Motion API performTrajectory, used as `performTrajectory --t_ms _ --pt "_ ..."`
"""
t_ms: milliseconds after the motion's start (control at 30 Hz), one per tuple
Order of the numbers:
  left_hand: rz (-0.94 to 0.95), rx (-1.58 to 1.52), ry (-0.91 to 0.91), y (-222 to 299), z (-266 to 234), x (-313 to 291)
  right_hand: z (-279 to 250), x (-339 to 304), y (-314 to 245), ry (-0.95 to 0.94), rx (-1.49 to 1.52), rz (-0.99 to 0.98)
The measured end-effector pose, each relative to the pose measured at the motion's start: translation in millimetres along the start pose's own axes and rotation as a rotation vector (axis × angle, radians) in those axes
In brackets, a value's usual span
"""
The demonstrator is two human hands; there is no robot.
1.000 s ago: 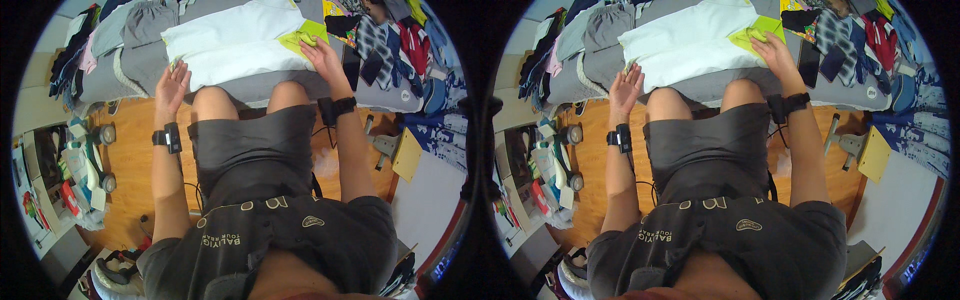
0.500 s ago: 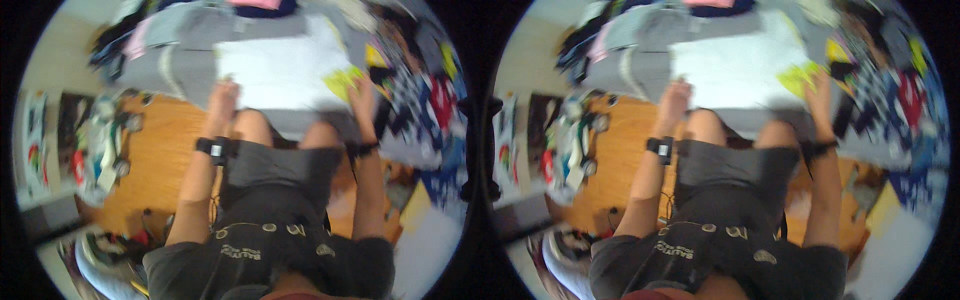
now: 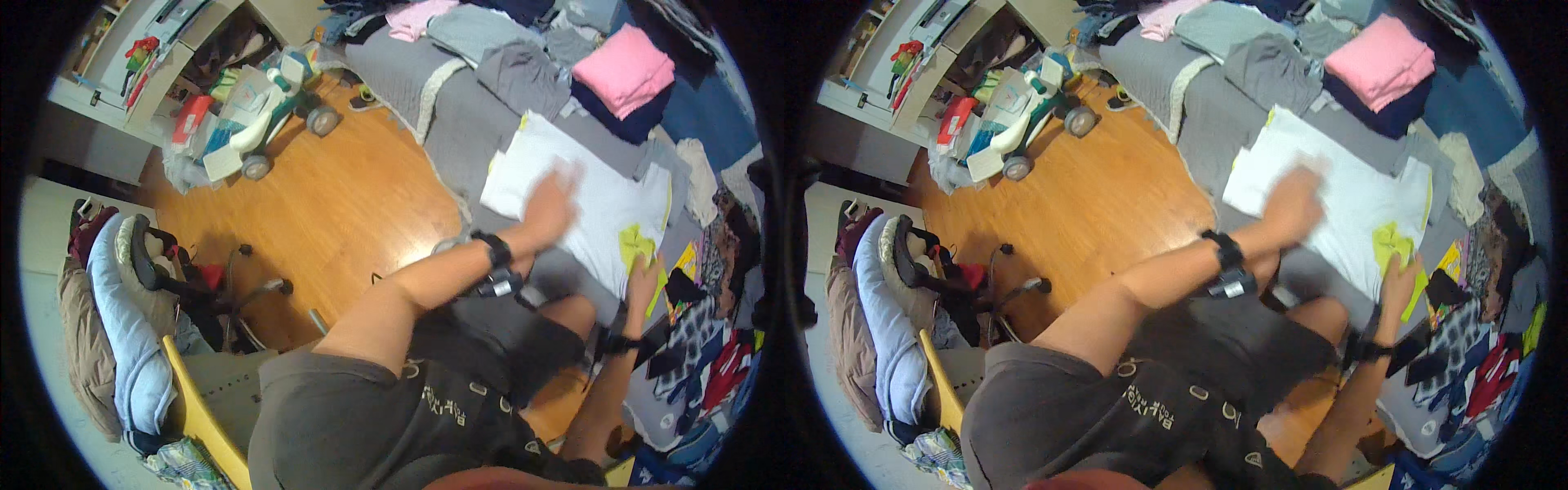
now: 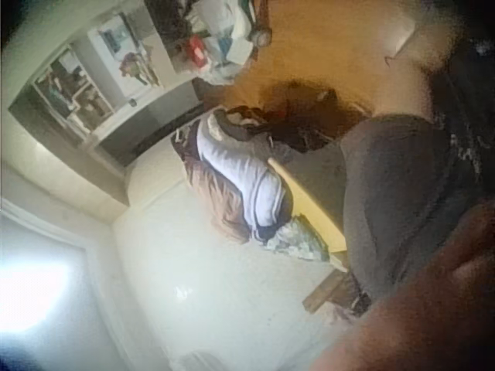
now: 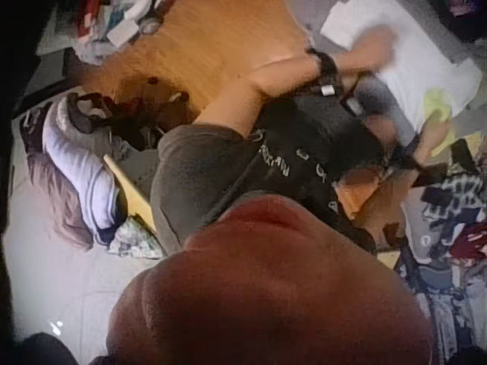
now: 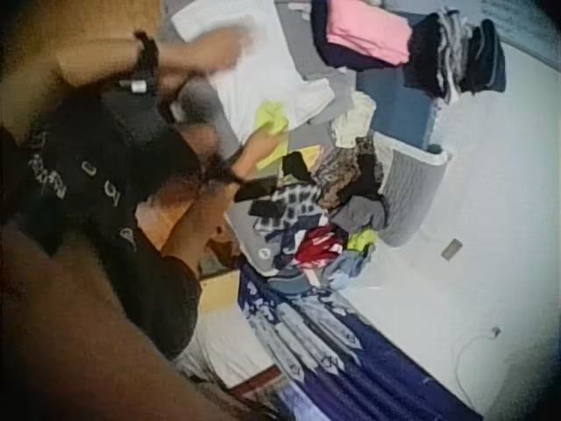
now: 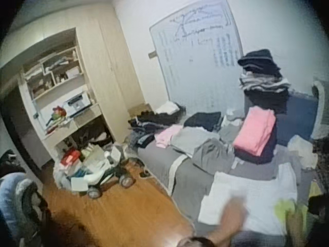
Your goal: The person folds a white and yellow tank top and a white long-sleeved shirt on a bed. They smooth each garment, fold the sleeves and sides, and place the finished folds on a growing stack of folded clothes.
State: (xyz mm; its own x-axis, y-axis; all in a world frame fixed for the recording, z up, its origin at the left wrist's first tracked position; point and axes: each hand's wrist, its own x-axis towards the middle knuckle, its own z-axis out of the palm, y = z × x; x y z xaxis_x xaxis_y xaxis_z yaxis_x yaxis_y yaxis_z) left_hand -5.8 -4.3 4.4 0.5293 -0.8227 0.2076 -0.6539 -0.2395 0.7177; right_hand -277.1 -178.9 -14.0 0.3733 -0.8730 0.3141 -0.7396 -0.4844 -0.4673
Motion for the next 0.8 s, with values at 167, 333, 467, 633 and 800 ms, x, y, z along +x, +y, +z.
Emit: performTrajectory --t_ms 167,333,467,633,800 --pt "0.795 0.352 -0.428 -36 -1 14 -20 -61 -12 -0.038 -0.051 0.127" --pt "0.522 0.609 -0.324 -116 -52 5 -36 -57 7 -0.02 0.153 0.141" --pt "0.446 0.581 -0.26 -117 -58 -5 -32 -48 23 -0.254 -0.144 0.104" --pt "0.43 0.599 -0.305 -112 -56 -1 -29 -54 34 -0.189 -0.124 0.103" --pt "0.429 0.584 -0.29 -118 -56 -3 -28 -59 35 -0.215 -0.122 0.165"
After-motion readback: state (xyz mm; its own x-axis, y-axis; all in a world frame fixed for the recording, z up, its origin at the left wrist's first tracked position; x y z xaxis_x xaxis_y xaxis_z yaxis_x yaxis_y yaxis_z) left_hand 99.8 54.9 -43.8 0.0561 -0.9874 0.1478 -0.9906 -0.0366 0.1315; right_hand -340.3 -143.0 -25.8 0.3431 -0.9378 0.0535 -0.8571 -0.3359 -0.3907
